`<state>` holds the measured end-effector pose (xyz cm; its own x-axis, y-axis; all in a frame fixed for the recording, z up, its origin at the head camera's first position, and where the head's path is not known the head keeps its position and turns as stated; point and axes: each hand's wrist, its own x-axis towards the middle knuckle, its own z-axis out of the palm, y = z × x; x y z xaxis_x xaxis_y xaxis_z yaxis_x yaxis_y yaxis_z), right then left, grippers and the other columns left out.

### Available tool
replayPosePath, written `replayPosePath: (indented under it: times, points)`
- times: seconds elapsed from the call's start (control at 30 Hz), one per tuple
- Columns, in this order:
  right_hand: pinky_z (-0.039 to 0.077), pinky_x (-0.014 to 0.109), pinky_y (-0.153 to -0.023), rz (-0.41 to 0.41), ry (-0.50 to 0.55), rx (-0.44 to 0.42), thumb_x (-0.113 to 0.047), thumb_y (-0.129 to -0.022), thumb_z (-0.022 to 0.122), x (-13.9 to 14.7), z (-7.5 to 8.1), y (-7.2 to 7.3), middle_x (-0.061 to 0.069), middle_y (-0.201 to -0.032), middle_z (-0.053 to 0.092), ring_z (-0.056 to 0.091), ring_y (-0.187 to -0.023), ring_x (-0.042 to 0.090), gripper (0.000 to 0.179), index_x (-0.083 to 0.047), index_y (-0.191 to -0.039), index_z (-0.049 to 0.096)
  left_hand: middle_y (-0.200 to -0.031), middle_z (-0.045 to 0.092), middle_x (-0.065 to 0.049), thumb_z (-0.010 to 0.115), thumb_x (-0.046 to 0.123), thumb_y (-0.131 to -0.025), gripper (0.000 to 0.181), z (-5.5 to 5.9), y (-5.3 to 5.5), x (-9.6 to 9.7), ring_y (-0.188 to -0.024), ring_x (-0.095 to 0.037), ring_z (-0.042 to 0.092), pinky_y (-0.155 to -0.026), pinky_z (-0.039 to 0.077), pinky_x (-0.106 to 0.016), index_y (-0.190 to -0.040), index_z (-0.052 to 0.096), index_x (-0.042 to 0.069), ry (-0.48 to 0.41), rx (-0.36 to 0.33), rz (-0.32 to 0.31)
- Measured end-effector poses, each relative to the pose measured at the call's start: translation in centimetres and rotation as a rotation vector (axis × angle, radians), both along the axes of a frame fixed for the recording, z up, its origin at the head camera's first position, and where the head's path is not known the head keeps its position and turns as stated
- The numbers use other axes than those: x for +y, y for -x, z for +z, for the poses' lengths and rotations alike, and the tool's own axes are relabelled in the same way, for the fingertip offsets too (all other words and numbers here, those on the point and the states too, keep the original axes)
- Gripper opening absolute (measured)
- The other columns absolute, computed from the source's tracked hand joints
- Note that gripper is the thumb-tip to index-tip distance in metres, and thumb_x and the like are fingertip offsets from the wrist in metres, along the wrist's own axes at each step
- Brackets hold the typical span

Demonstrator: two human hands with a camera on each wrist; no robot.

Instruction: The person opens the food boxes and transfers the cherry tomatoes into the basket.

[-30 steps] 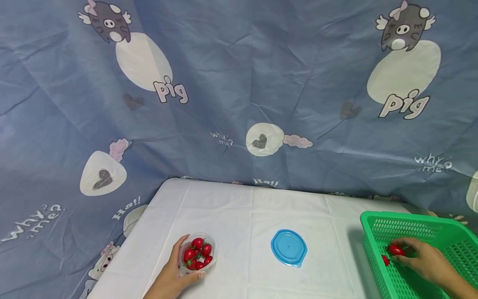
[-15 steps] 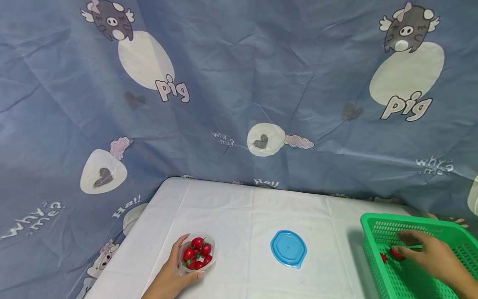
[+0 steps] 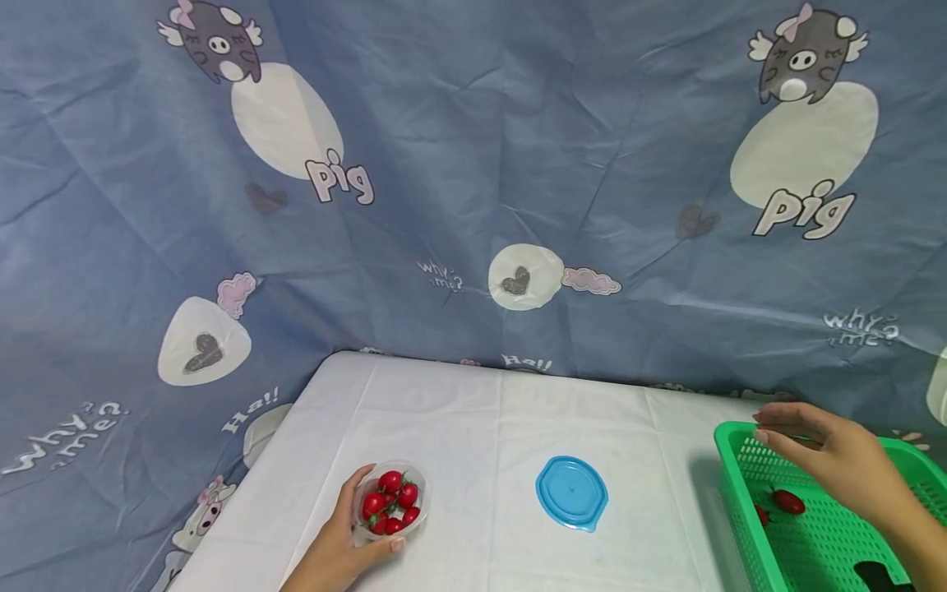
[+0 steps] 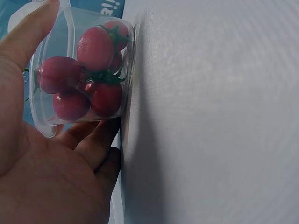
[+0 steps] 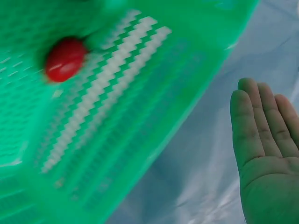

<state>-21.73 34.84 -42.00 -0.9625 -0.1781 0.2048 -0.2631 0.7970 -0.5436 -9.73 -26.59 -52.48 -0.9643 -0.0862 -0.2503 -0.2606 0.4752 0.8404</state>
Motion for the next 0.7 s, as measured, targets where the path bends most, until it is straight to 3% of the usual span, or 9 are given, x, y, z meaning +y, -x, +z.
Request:
replayPosePath:
  times: [0.23, 0.5, 0.7]
  points:
    - [0.057, 0.018, -0.076, 0.171, 0.141, -0.047, -0.026, -0.101, 0.073, -4.8, 2.4, 0.5, 0.003, -0.121, 0.073, 0.068, -0.103, -0.005, 0.032, -0.013, -0.130, 0.069, -0.164, 0.032, -0.025, 0.092, 0.036, -0.079, 0.111, -0.2, -0.1, -0.2, -0.145, -0.052, 0.037, -0.106, 0.036, -0.075, -0.162, 0.019, 0.030, 0.006, 0.004, -0.007]
    - [0.058, 0.024, -0.087, 0.338, 0.230, -0.088, -0.024, -0.100, 0.074, -11.1, 3.2, 1.4, 0.004, -0.128, 0.071, 0.071, -0.114, 0.018, 0.036, -0.010, -0.133, 0.067, -0.164, 0.034, -0.023, 0.092, 0.037, -0.080, 0.109, -0.3, -0.2, -0.3, -0.148, -0.050, 0.034, -0.109, 0.034, -0.074, -0.161, 0.020, 0.031, -0.016, 0.026, -0.016]
    - [0.056, 0.032, -0.096, 0.526, 0.286, -0.110, -0.024, -0.097, 0.078, -16.6, 3.6, 1.7, 0.001, -0.128, 0.070, 0.070, -0.117, 0.023, 0.040, -0.009, -0.132, 0.067, -0.165, 0.032, -0.023, 0.092, 0.039, -0.079, 0.110, -0.3, -0.1, -0.3, -0.147, -0.050, 0.034, -0.107, 0.035, -0.075, -0.161, 0.020, 0.032, -0.024, 0.005, 0.002]
